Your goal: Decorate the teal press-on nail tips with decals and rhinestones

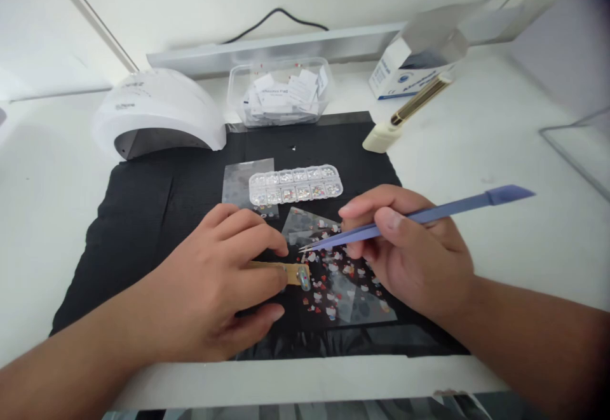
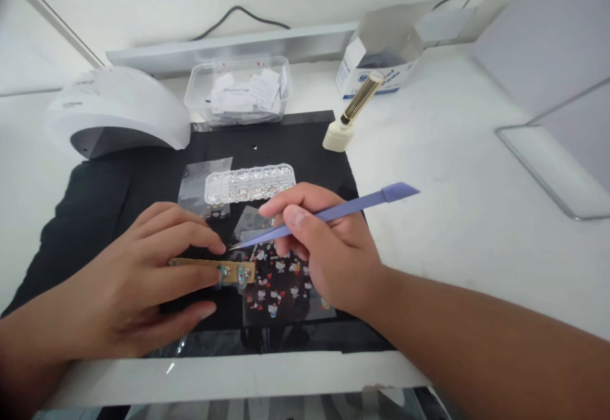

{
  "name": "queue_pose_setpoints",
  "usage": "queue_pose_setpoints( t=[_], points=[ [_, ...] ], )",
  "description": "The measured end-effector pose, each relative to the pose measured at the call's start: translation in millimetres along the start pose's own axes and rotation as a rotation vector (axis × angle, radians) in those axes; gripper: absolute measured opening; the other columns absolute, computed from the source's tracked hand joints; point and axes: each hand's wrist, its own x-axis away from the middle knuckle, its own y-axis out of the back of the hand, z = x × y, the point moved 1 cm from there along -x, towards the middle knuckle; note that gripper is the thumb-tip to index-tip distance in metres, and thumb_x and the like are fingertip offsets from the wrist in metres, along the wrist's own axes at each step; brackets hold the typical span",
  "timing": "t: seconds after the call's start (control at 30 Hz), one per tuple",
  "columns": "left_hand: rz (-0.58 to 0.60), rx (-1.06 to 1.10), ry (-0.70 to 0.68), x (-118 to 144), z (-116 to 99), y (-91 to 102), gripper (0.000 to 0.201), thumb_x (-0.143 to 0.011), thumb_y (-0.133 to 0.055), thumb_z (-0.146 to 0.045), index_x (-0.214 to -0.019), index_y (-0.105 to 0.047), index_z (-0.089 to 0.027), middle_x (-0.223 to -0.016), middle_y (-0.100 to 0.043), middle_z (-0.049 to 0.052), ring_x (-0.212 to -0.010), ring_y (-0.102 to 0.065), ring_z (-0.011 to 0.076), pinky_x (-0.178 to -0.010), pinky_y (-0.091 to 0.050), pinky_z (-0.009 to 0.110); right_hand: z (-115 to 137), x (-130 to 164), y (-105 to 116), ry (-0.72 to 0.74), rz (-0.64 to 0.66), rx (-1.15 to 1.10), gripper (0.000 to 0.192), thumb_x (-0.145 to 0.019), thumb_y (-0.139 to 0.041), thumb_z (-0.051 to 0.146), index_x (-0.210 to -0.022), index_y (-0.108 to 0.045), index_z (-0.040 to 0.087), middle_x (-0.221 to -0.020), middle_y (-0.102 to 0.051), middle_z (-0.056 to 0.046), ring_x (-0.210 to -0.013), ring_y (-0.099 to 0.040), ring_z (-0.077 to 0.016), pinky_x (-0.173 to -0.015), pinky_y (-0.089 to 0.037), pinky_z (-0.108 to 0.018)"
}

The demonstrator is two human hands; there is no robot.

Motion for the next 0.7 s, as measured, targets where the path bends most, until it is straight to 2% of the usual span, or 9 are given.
queue_pose_setpoints(
  t=[0.13,0.43,0.6,0.7],
  points=[
    [-0.002,-0.001,0.020,0,0,0.3,0.019,-0.085,-0.063,-0.025,-0.104,-0.063,-0.022,-0.105,-0.060,0.007,-0.092,-0.052,0.0231,-0.084,-0.035,0.043,0,-3,0,0.023,-0.010,-0.039,0.015,-0.085,-0.061,0.036,-0.081,-0.071,0.025,-0.052,-0.059,0.001,-0.045,-0.048,-0.0108,-0.041,-0.031,-0.024],
    [0.044,0.000,0.066,1,-1,6.2,0.013,-0.086,-0.063,-0.029,-0.098,-0.065,-0.023,-0.107,-0.060,0.005,-0.097,-0.053,0.0227,-0.089,-0.032,0.043,-1,-11,4,0.099,-0.084,-0.082,0.018,-0.083,-0.059,0.036,-0.079,-0.070,0.022,-0.050,-0.059,0.001,-0.044,-0.047,-0.0098,-0.039,-0.029,-0.021],
    [0.055,0.032,0.102,2,-5,9.4,0.013,-0.081,-0.066,-0.029,-0.094,-0.067,-0.024,-0.110,-0.057,0.004,-0.100,-0.052,0.0231,-0.091,-0.033,0.043,-5,-18,8,0.152,-0.104,-0.062,0.022,-0.084,-0.057,0.040,-0.080,-0.069,0.021,-0.050,-0.056,0.002,-0.043,-0.044,-0.0082,-0.038,-0.027,-0.019],
    [-0.070,0.109,0.138,7,2,17.6,0.016,-0.084,-0.063,-0.026,-0.099,-0.065,-0.023,-0.116,-0.053,0.006,-0.104,-0.051,0.0218,-0.092,-0.038,0.039,-6,-21,9,0.162,-0.092,-0.032,0.025,-0.085,-0.057,0.041,-0.079,-0.068,0.020,-0.052,-0.058,0.002,-0.043,-0.043,-0.0077,-0.039,-0.029,-0.019]
  ],
)
